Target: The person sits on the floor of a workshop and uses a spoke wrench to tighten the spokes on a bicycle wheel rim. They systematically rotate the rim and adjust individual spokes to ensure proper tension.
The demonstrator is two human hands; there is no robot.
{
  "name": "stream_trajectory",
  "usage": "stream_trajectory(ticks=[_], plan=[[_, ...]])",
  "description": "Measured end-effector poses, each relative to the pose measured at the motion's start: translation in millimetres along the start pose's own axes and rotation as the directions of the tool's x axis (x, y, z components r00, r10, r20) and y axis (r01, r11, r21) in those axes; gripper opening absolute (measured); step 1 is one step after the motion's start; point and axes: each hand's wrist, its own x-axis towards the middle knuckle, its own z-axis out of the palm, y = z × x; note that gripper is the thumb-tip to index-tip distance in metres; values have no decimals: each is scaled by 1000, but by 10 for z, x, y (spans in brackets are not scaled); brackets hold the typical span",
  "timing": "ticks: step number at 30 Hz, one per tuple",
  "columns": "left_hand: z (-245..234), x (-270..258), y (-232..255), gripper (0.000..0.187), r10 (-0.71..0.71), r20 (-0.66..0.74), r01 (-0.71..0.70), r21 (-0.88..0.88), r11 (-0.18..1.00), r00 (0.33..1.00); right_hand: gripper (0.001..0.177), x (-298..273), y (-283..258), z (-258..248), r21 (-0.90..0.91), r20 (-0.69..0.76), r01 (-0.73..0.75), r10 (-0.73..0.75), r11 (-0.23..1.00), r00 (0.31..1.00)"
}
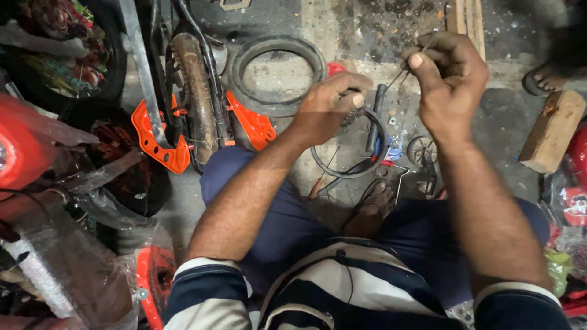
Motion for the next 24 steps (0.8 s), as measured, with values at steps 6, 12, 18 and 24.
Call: stream_trajectory(ticks=[6,12,18,24], plan=[[33,-19,-17,16,44,203,-39,-32,999,978,16,-66,-57,161,-202,53,118,-110,972,993],[51,-49,-2,18,15,185,-3,-65,998,983,12,-75,-47,73,-117,53,244,-240,963,969],[-26,-38,27,18,50,117,-53,20,998,992,18,-493,94,-43,55,48,8,-11,998,999],[-18,-49,31,20,70,97,-70,6,998,993,21,-690,229,100,13,2,-65,65,998,998]])
